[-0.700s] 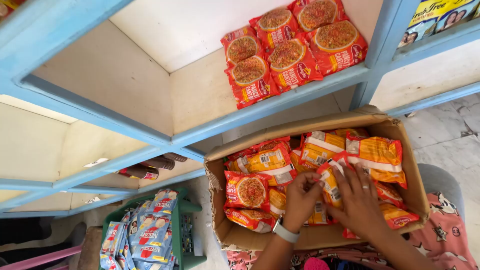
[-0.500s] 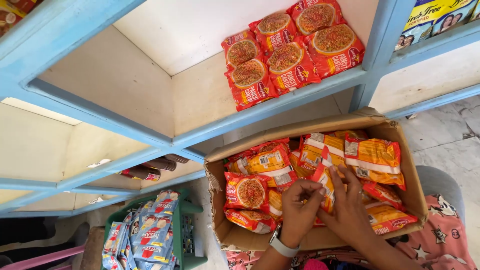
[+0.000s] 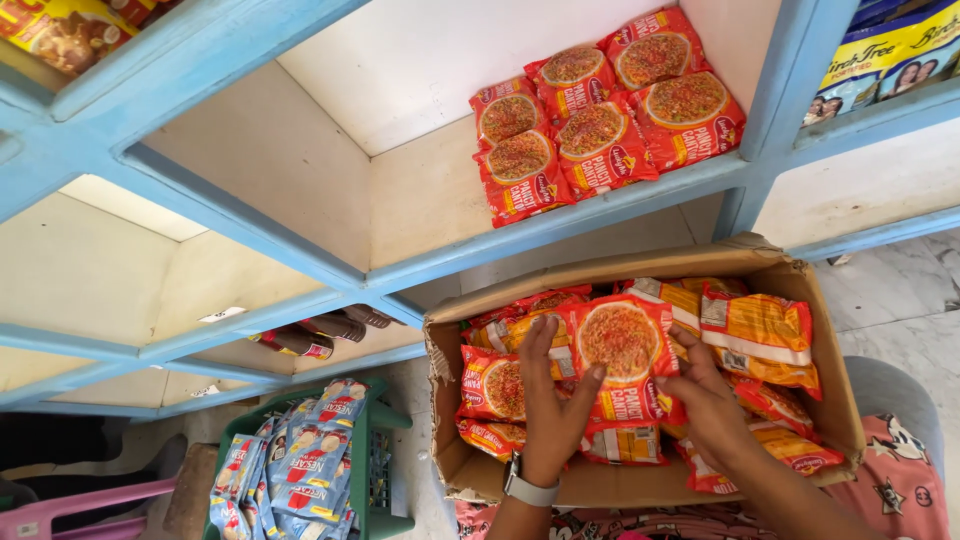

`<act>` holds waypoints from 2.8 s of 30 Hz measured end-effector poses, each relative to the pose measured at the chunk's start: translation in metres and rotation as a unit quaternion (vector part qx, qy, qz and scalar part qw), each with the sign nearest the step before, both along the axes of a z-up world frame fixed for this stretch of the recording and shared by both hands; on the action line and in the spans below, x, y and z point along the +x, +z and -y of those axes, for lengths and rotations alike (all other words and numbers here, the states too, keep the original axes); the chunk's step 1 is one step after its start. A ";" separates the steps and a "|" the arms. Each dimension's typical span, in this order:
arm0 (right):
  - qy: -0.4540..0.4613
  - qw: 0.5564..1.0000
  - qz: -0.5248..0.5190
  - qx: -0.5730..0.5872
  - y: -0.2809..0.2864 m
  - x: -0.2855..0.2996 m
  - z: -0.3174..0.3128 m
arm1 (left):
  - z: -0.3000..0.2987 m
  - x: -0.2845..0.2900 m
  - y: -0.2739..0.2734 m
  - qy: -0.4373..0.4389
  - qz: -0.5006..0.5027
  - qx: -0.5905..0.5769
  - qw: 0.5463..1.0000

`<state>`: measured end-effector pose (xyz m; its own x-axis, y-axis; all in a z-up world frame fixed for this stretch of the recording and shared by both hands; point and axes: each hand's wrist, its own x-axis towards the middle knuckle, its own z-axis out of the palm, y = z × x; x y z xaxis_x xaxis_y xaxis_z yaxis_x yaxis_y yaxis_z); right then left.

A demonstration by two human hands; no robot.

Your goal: Stocking packs of instant noodles from a cardboard box onto grocery store shelves.

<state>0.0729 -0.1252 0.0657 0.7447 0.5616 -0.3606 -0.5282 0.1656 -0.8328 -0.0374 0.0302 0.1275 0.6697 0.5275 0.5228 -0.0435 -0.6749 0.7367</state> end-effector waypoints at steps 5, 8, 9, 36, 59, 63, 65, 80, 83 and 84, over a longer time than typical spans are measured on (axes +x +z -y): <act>0.030 0.997 0.070 0.017 -0.008 0.007 -0.028 | -0.013 0.000 -0.022 -0.152 -0.045 -0.284 0.946; 0.085 0.955 0.283 0.007 0.021 0.027 -0.061 | -0.046 0.012 -0.010 -0.132 -0.022 -0.150 0.980; 0.111 0.912 0.396 -0.002 0.041 0.033 -0.073 | -0.059 0.017 -0.001 -0.106 -0.003 -0.084 0.991; 0.005 0.480 0.803 -0.353 0.093 0.126 -0.235 | -0.209 0.102 0.040 0.183 -0.119 0.208 0.954; 0.020 0.500 0.789 -0.357 0.092 0.128 -0.238 | -0.304 0.227 0.017 0.171 -0.275 0.227 0.918; 0.022 0.500 0.789 -0.356 0.092 0.128 -0.238 | -0.304 0.230 0.018 0.173 -0.275 0.217 0.921; 0.021 0.500 0.789 -0.357 0.092 0.127 -0.237 | -0.304 0.226 0.015 0.172 -0.270 0.222 0.921; -0.013 0.509 0.798 -0.324 0.085 0.130 -0.239 | -0.213 0.133 0.002 0.137 -0.152 0.250 0.946; -0.021 0.513 0.802 -0.306 0.086 0.131 -0.236 | -0.192 0.123 -0.001 0.173 -0.113 0.238 0.949; -0.029 0.513 0.806 -0.294 0.087 0.129 -0.235 | -0.187 0.118 0.001 0.192 -0.089 0.237 0.948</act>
